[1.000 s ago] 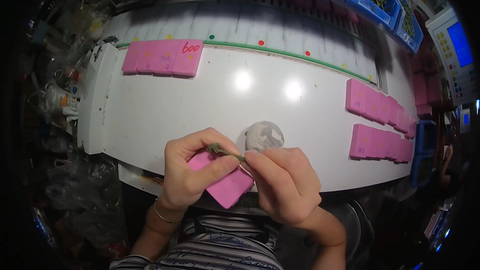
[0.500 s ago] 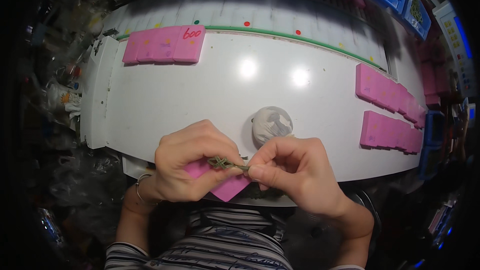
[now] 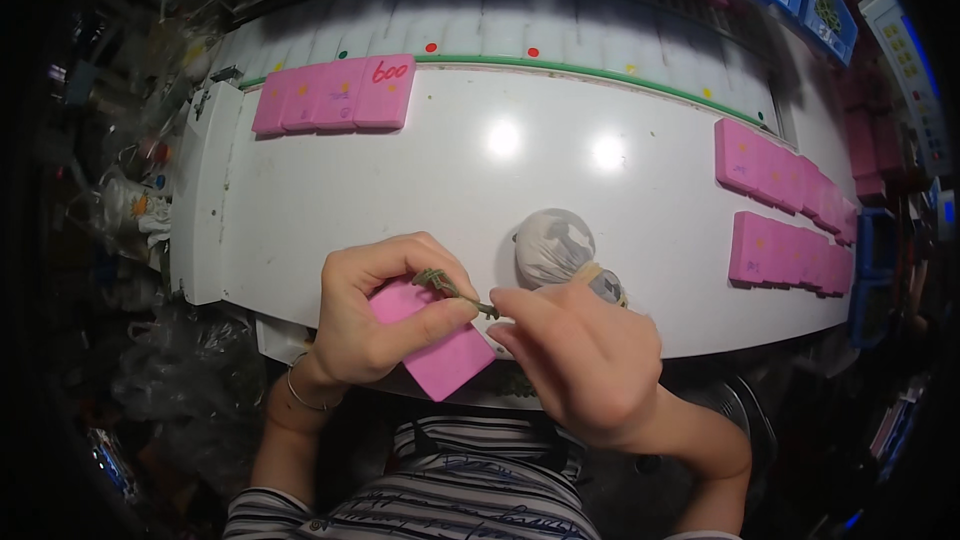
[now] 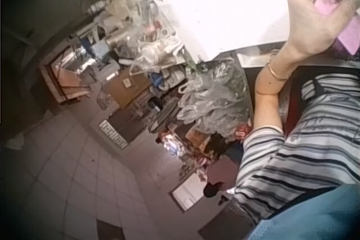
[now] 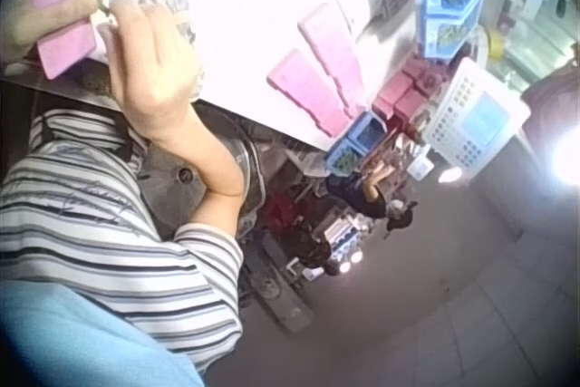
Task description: The recorder is shown assembling small, colorful components into a pink mold or fixture, possibly for industrial parts or toys.
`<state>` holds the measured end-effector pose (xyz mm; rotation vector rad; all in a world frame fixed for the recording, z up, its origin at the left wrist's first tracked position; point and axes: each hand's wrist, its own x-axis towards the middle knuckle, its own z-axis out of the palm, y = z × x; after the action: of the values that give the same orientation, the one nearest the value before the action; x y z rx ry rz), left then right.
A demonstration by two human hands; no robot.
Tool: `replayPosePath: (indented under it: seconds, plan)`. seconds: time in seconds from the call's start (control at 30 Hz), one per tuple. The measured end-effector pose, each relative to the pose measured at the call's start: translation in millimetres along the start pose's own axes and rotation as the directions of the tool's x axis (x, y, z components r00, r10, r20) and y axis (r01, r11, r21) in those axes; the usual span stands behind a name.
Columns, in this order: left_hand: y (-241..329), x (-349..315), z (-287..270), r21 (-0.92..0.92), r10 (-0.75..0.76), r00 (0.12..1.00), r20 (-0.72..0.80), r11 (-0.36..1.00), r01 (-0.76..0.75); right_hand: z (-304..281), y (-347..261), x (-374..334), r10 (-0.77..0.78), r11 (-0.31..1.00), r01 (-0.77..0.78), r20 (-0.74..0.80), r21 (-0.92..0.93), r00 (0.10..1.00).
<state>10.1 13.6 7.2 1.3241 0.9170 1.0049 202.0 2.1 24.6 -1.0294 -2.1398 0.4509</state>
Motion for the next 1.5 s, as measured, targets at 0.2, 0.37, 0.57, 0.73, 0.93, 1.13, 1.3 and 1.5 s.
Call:
replayPosePath:
  seconds: [0.2,0.37,0.57,0.73,0.93,1.13,1.3,1.5]
  plan:
    - [4,-1,6,-0.097,-0.073,0.997,0.014,0.993,0.074,6,4,-6,-0.176,0.974,0.160,-0.093,-0.159,0.980]
    - [2,-2,5,0.082,0.133,0.991,0.024,0.987,-0.135,-14,0,7,0.528,0.282,-0.728,0.533,0.625,0.661]
    - [3,-1,4,0.351,0.332,0.943,0.014,0.882,-0.315,-16,7,3,0.606,0.243,-0.813,0.571,0.530,0.553]
    - [5,-4,6,0.465,0.383,0.923,-0.016,0.821,-0.333,-13,6,-4,0.564,0.702,-0.693,0.468,0.162,0.681]
    - [5,-4,6,0.534,0.478,0.878,-0.012,0.746,-0.398,-9,3,-3,0.609,0.631,-0.728,0.410,0.268,0.679]
    - [-1,3,7,0.625,0.602,0.798,0.035,0.610,-0.487,-6,2,6,0.467,0.382,-0.535,0.342,0.754,0.816]
    - [9,15,4,0.553,0.556,0.829,-0.061,0.710,-0.436,-11,5,15,0.490,0.367,-0.497,0.291,0.787,0.822]
    - [1,20,2,0.448,0.420,0.881,-0.220,0.845,-0.292,-55,22,44,0.508,0.557,-0.608,0.347,0.566,0.788]
